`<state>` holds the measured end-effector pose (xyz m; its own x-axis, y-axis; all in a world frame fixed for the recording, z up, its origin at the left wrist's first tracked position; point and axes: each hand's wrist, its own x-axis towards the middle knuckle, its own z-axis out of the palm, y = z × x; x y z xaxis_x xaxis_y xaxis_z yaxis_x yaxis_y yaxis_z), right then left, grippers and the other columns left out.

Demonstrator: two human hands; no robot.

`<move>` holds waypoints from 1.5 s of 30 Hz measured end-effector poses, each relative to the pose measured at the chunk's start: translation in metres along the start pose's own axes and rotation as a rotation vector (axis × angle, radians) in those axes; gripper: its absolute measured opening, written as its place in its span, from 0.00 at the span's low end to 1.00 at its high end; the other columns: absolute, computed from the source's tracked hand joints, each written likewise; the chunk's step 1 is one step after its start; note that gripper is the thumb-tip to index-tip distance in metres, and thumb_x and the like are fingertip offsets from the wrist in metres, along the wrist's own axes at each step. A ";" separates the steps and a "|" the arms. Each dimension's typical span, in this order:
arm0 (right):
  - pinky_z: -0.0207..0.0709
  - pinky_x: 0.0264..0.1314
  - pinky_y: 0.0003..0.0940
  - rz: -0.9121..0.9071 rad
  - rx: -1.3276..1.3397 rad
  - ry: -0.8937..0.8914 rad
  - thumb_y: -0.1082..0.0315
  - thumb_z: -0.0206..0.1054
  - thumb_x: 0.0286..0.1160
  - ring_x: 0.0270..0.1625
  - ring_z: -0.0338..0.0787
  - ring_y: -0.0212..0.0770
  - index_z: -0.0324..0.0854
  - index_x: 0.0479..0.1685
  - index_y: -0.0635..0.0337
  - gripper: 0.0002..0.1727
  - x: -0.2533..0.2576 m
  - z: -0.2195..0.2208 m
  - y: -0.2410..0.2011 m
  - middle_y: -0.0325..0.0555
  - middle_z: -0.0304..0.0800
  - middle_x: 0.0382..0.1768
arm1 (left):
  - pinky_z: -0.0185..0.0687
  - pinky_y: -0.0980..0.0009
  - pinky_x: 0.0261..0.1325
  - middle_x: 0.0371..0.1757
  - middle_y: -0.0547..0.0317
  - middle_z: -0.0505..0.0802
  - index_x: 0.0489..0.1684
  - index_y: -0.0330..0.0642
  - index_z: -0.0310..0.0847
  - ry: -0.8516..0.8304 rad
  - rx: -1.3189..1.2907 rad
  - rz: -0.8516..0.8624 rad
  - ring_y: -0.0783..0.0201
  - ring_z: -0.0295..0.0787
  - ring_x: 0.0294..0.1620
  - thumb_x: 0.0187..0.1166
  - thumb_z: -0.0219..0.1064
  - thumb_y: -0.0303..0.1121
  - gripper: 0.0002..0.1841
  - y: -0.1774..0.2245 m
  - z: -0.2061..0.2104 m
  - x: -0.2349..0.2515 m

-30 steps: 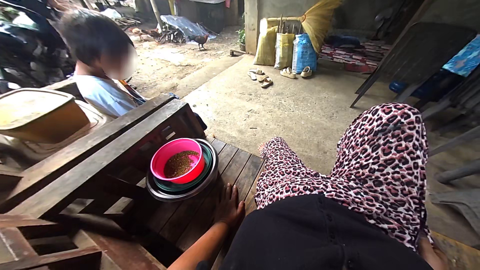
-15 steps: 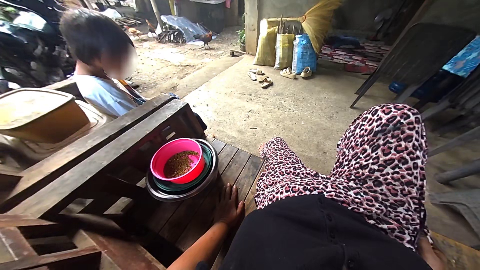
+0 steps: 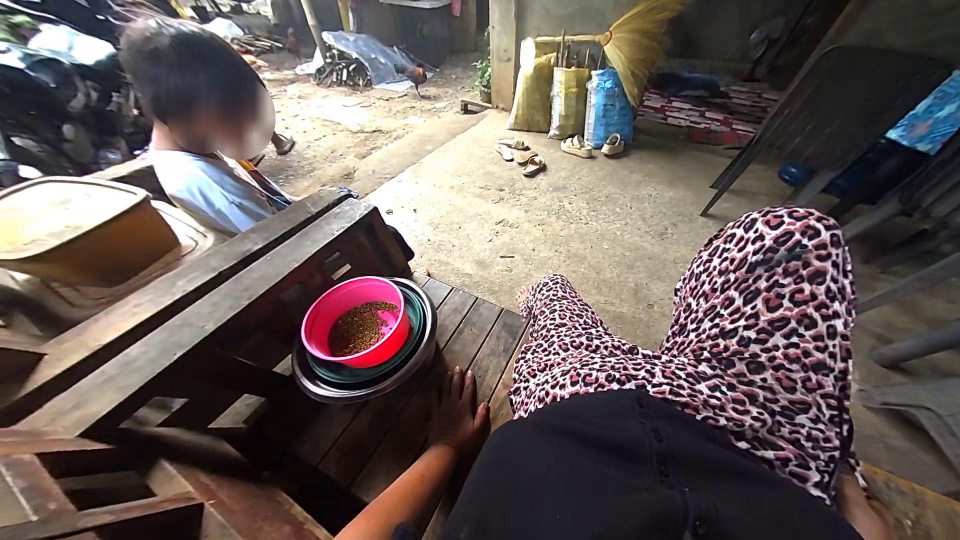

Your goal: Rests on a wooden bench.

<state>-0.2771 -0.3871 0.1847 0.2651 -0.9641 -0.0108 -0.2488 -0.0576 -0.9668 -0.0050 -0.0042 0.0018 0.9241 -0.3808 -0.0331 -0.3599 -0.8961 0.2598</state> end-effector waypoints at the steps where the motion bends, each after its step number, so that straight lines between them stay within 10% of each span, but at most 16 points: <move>1: 0.70 0.41 0.04 0.001 0.003 -0.002 0.65 0.49 0.92 0.31 0.73 0.02 0.72 0.61 0.76 0.19 0.000 0.000 0.000 0.28 0.74 0.34 | 0.36 0.40 0.92 0.94 0.43 0.58 0.93 0.45 0.56 0.014 0.001 0.005 0.44 0.46 0.95 0.81 0.43 0.62 0.42 -0.001 0.002 0.000; 18: 0.79 0.44 0.08 -0.047 0.170 0.032 0.73 0.52 0.88 0.34 0.82 0.06 0.77 0.50 0.75 0.12 0.008 0.004 0.009 0.27 0.83 0.31 | 0.37 0.39 0.92 0.94 0.43 0.59 0.93 0.45 0.58 0.042 -0.008 0.024 0.44 0.48 0.95 0.80 0.42 0.63 0.43 -0.004 0.007 0.001; 45: 0.72 0.41 0.03 -0.025 0.037 -0.011 0.67 0.49 0.92 0.32 0.74 0.01 0.72 0.60 0.74 0.16 -0.004 0.001 -0.005 0.23 0.76 0.33 | 0.34 0.40 0.93 0.94 0.42 0.58 0.93 0.44 0.57 0.041 0.009 0.026 0.45 0.48 0.95 0.80 0.41 0.63 0.43 -0.004 0.010 0.002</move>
<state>-0.2754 -0.3830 0.1891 0.2807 -0.9597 0.0107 -0.2072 -0.0715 -0.9757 -0.0030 -0.0038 -0.0086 0.9188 -0.3945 0.0135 -0.3850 -0.8881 0.2513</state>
